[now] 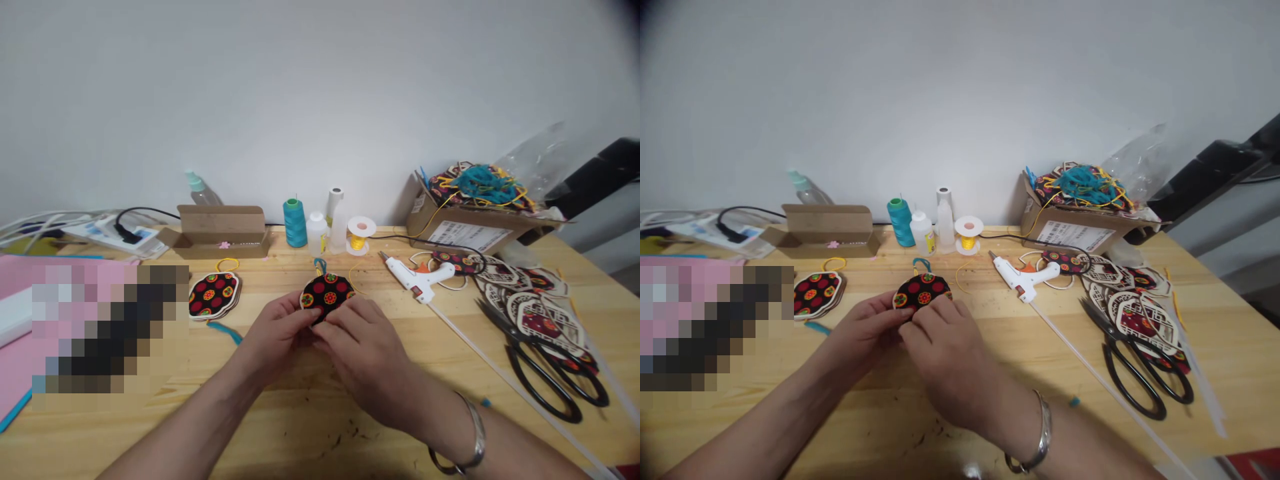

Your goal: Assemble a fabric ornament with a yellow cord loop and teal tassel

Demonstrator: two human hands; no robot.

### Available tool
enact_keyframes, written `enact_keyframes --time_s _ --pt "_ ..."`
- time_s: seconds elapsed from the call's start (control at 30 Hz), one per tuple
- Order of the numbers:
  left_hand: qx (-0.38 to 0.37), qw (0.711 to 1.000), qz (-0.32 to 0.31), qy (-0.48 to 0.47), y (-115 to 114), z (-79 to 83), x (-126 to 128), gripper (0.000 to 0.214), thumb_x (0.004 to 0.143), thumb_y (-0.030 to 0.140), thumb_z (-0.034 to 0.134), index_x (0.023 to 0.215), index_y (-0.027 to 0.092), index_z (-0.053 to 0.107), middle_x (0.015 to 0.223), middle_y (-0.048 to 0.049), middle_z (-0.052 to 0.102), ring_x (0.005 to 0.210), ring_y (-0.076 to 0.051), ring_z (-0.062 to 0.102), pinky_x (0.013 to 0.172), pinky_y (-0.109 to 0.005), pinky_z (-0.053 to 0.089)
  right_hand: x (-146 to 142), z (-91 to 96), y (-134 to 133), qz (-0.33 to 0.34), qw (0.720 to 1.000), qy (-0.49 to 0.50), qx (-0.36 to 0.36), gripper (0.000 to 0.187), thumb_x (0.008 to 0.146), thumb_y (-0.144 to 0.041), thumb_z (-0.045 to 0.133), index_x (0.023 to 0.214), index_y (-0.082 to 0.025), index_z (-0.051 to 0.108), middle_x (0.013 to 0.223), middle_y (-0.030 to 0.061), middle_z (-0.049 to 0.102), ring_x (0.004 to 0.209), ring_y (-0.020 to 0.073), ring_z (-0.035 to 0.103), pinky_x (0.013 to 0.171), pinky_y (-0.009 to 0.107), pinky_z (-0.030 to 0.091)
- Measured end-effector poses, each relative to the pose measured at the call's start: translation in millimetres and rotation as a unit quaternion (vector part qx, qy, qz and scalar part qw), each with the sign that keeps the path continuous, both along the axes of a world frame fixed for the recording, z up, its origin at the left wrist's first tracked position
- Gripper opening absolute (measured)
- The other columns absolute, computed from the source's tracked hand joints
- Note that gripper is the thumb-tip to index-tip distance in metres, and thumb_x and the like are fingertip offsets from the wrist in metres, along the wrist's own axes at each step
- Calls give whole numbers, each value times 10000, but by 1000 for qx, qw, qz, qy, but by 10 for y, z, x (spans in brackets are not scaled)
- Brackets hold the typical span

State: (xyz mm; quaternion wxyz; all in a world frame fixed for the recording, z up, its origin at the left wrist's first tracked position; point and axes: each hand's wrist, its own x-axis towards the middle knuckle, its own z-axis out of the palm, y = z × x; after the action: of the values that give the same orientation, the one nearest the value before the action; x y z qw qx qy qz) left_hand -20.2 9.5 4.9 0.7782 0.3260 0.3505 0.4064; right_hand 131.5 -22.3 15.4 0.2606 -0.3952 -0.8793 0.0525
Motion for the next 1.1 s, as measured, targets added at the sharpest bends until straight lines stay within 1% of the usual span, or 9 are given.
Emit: enact_keyframes --time_s 0.17,0.4,0.47,0.6,0.7,0.77,0.9,1.0,1.1 --pt "-6 1000 -1 4 -20 -7 2 133 721 130 630 851 133 657 767 -32 688 677 -117 604 660 -212 461 8 24 7 12 998 -58 24 159 842 -109 424 814 -139 578 807 65 565 796 189 437 712 359 348" --pt "-18 998 16 54 -5 34 -21 170 746 164 608 907 132 651 811 -70 707 689 -153 624 633 -263 505 -56 160 -148 265 961 -71 23 262 837 -262 489 595 -175 536 603 -13 525 644 137 412 615 297 325" --pt "-17 998 16 66 8 40 -26 176 743 166 613 911 133 652 834 -74 708 705 -159 625 634 -276 516 -53 193 -177 292 954 -63 5 292 813 -330 520 561 -182 519 554 -24 506 611 132 403 576 288 313" --pt "-6 999 8 48 14 38 -31 159 745 166 611 894 142 661 801 -57 709 673 -142 621 628 -261 512 71 311 -95 179 981 -71 -11 189 814 -212 507 638 -172 562 645 10 564 684 152 436 653 313 350" --pt "8 999 10 50 2 51 -32 173 737 165 619 903 149 665 818 -51 707 694 -152 626 622 -262 510 221 335 97 -73 992 79 -69 126 811 -188 500 885 -143 593 854 64 604 778 166 478 704 328 380" --pt "13 998 6 65 -8 66 -32 208 737 178 621 939 149 659 850 -65 706 741 -182 636 647 -289 511 294 281 241 -194 947 186 -176 298 791 -316 541 1022 -130 566 893 79 604 735 160 499 639 311 399" --pt "26 997 -10 71 -24 74 -25 232 743 193 612 967 146 648 865 -83 702 787 -214 641 694 -326 503 291 91 392 -131 800 350 -470 383 736 -427 585 978 -132 614 781 44 627 567 96 482 496 230 355" --pt "32 996 0 80 -28 48 -18 232 727 197 626 954 152 649 849 -72 696 756 -200 635 655 -303 503 210 -13 363 -85 722 412 -550 271 672 -370 658 813 -138 654 657 1 615 492 65 444 446 201 307" --pt "30 996 1 84 -32 14 -3 229 699 201 653 923 155 656 821 -57 691 694 -176 625 615 -278 498 152 -52 311 -97 702 426 -563 215 603 -304 710 741 -149 656 615 -17 614 477 62 443 438 193 297"
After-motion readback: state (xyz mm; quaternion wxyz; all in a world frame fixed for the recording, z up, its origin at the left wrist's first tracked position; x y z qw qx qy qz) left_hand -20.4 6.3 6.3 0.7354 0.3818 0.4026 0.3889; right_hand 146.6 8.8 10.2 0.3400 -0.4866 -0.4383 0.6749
